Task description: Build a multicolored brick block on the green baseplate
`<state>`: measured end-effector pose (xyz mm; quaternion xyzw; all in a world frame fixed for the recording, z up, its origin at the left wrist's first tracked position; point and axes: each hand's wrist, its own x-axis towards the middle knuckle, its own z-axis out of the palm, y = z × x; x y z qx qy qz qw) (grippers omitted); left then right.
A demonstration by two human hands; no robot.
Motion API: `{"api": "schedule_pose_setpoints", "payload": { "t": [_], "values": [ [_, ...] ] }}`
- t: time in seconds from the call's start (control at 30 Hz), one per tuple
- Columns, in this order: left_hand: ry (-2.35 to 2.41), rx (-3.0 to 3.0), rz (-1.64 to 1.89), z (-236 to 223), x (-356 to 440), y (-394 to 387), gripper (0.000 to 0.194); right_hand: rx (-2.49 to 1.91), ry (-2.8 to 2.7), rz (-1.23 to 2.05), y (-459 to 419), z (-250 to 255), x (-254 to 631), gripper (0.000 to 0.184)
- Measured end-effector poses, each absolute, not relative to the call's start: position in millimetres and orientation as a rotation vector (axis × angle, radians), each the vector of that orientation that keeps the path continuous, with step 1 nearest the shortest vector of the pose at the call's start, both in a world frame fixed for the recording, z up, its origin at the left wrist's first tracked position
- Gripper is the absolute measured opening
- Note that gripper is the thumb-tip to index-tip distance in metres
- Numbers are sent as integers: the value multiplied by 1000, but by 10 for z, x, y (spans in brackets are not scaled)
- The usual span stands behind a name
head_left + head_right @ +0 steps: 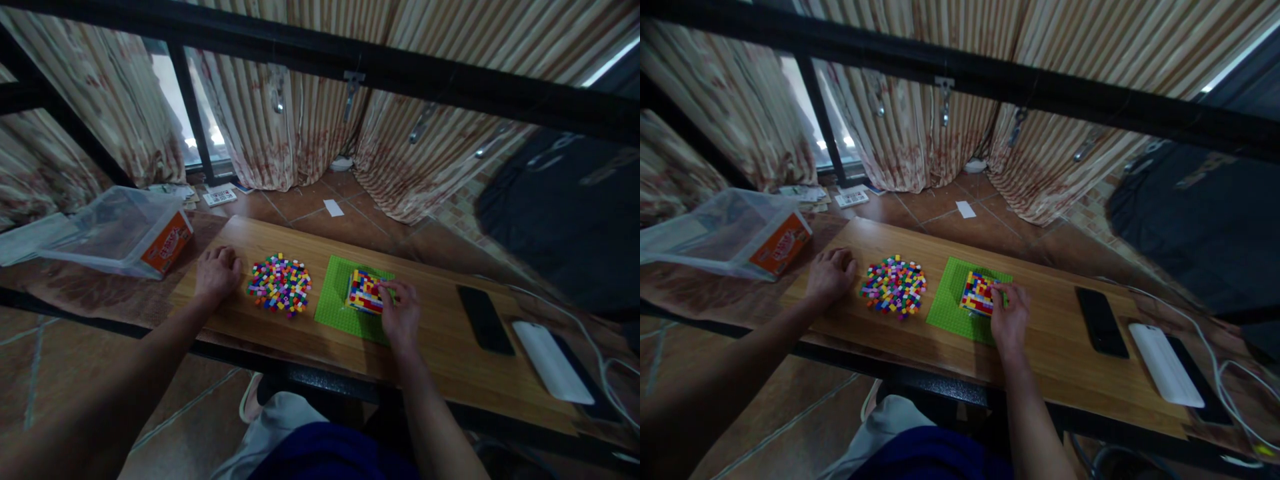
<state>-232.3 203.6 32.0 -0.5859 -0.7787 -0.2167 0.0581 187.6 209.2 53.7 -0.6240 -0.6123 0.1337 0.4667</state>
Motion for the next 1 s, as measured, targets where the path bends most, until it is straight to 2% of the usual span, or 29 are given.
{"api": "schedule_pose_setpoints", "payload": {
  "t": [0.27, 0.53, 1.0],
  "values": [
    [-2374, -1777, -630, 328, -2321, 2030, 38, -1476, -1351, 483, 2164, 402, 1906, 27],
    [-2364, -1785, -630, 319, -2325, 2037, 39, -1349, -884, 1032, 2269, 383, 1876, 40],
    [-2370, -1778, -683, 298, -2332, 2046, 36, -1321, -871, 1037, 2317, 396, 1862, 38]
  ]
}}
